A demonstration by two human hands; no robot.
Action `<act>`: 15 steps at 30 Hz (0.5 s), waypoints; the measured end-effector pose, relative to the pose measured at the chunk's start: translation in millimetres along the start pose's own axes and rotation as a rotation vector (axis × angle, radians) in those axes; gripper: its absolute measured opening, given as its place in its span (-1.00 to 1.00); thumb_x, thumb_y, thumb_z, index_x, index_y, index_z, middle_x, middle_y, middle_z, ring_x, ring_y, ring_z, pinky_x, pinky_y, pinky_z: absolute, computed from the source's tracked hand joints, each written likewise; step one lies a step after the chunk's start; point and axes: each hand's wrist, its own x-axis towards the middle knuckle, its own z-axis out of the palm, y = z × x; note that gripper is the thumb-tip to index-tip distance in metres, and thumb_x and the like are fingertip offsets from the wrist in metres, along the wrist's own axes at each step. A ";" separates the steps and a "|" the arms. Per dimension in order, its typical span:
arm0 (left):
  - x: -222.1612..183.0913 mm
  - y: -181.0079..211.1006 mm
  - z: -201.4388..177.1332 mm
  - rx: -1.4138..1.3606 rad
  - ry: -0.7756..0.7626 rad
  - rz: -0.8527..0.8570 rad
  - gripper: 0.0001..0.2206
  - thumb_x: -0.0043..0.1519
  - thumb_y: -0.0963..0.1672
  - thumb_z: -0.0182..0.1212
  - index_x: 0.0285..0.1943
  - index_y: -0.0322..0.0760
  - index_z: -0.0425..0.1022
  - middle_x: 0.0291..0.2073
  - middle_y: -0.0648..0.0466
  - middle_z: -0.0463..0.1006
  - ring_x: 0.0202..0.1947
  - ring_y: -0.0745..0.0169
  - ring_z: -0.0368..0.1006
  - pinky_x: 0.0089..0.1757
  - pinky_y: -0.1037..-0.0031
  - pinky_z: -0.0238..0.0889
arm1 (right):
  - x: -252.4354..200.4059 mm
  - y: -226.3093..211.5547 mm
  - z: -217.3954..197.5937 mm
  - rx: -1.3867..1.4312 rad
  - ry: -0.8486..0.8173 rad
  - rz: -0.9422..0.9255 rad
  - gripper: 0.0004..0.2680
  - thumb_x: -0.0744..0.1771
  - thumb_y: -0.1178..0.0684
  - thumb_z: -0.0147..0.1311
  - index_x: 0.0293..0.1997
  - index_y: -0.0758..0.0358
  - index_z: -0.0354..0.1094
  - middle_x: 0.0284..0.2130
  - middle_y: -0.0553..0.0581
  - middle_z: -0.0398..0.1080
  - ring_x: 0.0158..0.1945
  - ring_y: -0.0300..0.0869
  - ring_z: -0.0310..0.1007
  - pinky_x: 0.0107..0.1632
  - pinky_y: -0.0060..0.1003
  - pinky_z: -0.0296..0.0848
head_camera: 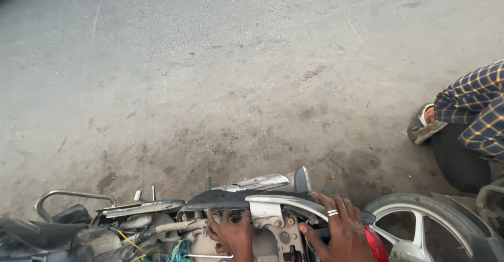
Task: Replacing or repairing a side panel or seat component on a motorcycle.
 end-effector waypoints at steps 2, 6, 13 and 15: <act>9.7 -12.7 18.2 -0.016 0.018 -0.045 -0.54 -0.17 0.04 0.55 -0.08 -0.09 0.71 0.54 0.22 0.06 0.53 0.03 -0.18 0.21 -0.31 -0.14 | 0.6 -2.5 -2.0 -0.015 0.034 -0.052 -0.41 0.27 -0.41 0.01 0.35 0.16 0.19 0.07 0.28 0.34 0.17 0.14 0.31 0.24 0.18 0.19; 22.7 -36.6 50.7 -0.036 0.058 -0.071 -0.57 -0.10 0.04 0.50 -0.03 0.00 0.71 0.54 0.15 0.08 0.57 0.05 -0.19 0.26 -0.27 -0.20 | 2.9 -3.8 -3.9 0.027 -0.022 0.058 -0.44 0.26 -0.38 0.05 0.33 0.13 0.22 -0.01 0.25 0.37 0.17 0.09 0.33 0.25 0.14 0.21; 4.9 -11.2 23.3 0.059 -0.019 -0.024 -0.51 0.03 0.01 0.39 0.18 -0.06 0.58 0.56 -0.04 -0.04 0.56 -0.02 -0.24 0.22 -0.38 -0.18 | 2.2 -4.7 -2.2 0.069 0.114 -0.048 -0.49 0.22 -0.31 0.11 0.24 0.13 0.33 -0.13 0.20 0.47 0.06 0.03 0.45 0.14 0.04 0.37; 6.9 -17.6 33.8 0.074 0.018 -0.009 -0.52 0.04 0.01 0.38 0.18 -0.08 0.58 0.55 -0.07 -0.03 0.56 -0.04 -0.22 0.23 -0.36 -0.19 | 3.3 0.3 4.1 0.050 0.057 -0.007 -0.51 0.24 -0.30 0.13 0.23 0.13 0.33 -0.15 0.18 0.47 0.08 0.00 0.46 0.16 0.03 0.39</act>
